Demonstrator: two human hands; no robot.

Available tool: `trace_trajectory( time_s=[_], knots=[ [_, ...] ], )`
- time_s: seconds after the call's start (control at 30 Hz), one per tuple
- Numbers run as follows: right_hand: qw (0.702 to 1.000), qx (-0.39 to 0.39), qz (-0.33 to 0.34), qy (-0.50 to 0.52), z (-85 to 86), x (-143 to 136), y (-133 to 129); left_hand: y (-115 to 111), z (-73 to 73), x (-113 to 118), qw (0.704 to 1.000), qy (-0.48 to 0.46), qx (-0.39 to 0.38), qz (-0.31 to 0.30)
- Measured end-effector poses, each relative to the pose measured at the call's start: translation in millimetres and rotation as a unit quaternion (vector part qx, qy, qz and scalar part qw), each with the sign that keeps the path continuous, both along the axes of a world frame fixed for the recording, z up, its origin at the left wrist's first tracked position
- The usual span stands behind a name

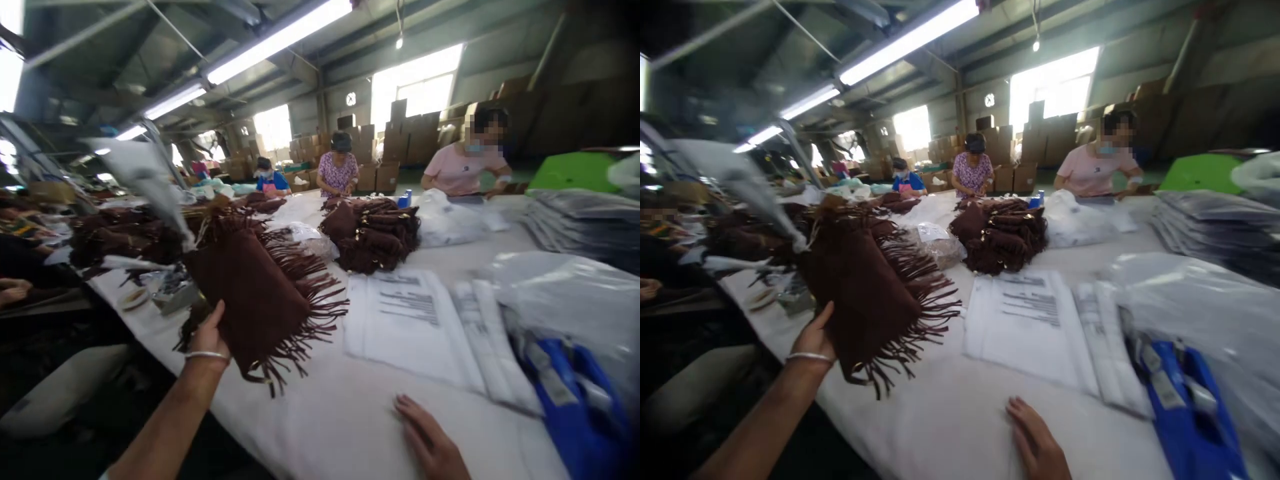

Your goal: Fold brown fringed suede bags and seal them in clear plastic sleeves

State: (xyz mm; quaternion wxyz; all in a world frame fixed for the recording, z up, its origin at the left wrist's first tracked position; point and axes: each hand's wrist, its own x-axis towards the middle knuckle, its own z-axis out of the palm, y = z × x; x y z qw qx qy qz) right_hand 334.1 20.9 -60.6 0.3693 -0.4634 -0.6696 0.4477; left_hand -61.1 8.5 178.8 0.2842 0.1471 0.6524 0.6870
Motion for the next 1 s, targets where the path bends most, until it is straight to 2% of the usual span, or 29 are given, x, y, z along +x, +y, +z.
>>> trace_trajectory(
  time_s=[0.07,0.17,0.23,0.3,0.37,0.47,0.5,0.57,0.6,0.63,0.67,0.7,0.77,0.83,0.93,1.0],
  knots=[
    [0.988,-0.118,-0.058,0.084,10.1,18,-10,-6,-54.1,65,0.994,-0.107,0.007,-0.033],
    [0.918,-0.239,-0.14,0.285,25.9,37,-28,-27,-128.3,152,0.958,-0.261,-0.066,-0.099],
    [0.871,-0.271,-0.165,0.374,32.2,43,-37,-41,-160.8,189,0.924,-0.331,-0.137,-0.135],
    [0.854,-0.282,-0.179,0.4,35.0,48,-45,-49,-177.2,204,0.9,-0.365,-0.178,-0.159],
    [0.855,-0.269,-0.203,0.394,36.7,50,-53,-49,-180.7,203,0.89,-0.377,-0.188,-0.176],
    [0.887,-0.211,-0.251,0.325,41.8,47,-69,-46,-174.3,192,0.885,-0.381,-0.184,-0.194],
    [0.902,-0.212,-0.228,0.298,44.4,43,-76,-46,-171.8,189,0.885,-0.381,-0.18,-0.198],
    [0.913,-0.279,-0.109,0.276,50.1,30,-86,-46,-168.3,186,0.885,-0.386,-0.167,-0.202],
    [0.896,-0.332,-0.04,0.291,52.7,21,-88,-47,-167.4,186,0.884,-0.391,-0.16,-0.202],
    [0.866,-0.38,0.013,0.325,54.8,10,-87,-47,-167.1,186,0.882,-0.396,-0.155,-0.202],
    [0.832,-0.411,0.036,0.372,56.3,0,-82,-48,-167.4,186,0.881,-0.4,-0.154,-0.201],
    [0.801,-0.421,0.029,0.425,57.3,-10,-73,-49,-168.0,185,0.879,-0.402,-0.157,-0.203],
    [0.748,-0.421,-0.032,0.512,57.6,-27,-47,-50,-170.0,184,0.876,-0.397,-0.173,-0.211],
    [0.712,-0.43,-0.11,0.544,56.3,-35,-20,-52,-173.0,182,0.874,-0.389,-0.189,-0.223],
    [0.69,-0.441,-0.195,0.54,51.0,-28,2,-58,-179.7,181,0.865,-0.392,-0.201,-0.239],
    [0.69,-0.424,-0.226,0.541,45.3,-12,-1,-63,-185.6,184,0.848,-0.408,-0.208,-0.267]
  ],
)
